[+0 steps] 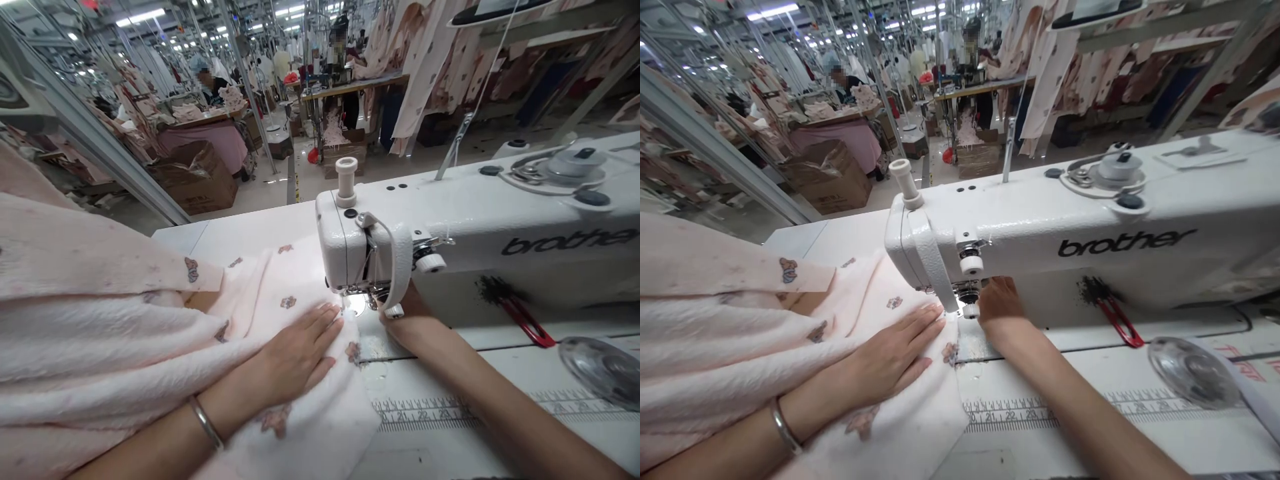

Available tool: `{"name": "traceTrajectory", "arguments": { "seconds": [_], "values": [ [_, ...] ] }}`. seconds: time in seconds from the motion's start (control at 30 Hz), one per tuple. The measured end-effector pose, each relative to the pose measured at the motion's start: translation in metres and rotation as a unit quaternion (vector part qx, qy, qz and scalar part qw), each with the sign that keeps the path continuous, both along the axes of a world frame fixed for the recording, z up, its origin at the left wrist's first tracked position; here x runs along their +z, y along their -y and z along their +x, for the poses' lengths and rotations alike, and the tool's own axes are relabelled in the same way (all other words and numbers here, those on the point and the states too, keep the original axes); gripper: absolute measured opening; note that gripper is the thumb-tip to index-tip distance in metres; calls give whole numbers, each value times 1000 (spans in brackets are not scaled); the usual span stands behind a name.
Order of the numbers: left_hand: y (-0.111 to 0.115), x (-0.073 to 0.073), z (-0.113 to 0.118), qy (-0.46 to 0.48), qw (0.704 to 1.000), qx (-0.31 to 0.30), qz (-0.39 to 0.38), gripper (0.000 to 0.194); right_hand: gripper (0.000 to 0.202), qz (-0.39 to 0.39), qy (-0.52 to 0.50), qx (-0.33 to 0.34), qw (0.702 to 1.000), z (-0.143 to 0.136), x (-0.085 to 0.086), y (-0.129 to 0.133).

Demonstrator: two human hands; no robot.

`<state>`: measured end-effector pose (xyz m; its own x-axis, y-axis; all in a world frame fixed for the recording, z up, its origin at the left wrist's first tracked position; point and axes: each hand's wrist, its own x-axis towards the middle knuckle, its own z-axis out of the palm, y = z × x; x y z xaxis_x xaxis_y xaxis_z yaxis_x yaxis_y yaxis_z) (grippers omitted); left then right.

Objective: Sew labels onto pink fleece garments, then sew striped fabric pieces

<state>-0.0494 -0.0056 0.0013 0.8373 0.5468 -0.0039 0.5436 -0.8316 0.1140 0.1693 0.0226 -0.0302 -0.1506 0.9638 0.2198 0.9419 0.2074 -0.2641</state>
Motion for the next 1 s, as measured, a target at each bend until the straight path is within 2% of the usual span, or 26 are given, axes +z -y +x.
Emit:
{"name": "traceTrajectory", "arguments": {
  "seconds": [0.13, 0.23, 0.47, 0.67, 1.0],
  "values": [
    [1, 1, 0, 2, 1000, 0, 0, 48, 52, 57, 14, 41, 997, -17, -8, 52],
    [1, 1, 0, 7, 1000, 1, 1, 50, 55, 100, 17, 63, 993, -28, -13, 76],
    [-4, -2, -3, 24, 1000, 2, 0, 51, 52, 139, 25, 54, 989, -34, -14, 67],
    [-7, -5, -5, 43, 999, -2, -5, 52, 55, 141, 30, 47, 988, -37, -12, 67],
    [-10, -3, -4, 47, 999, -8, -8, 47, 57, 139, 30, 41, 989, -35, -13, 70]
  ]
}}
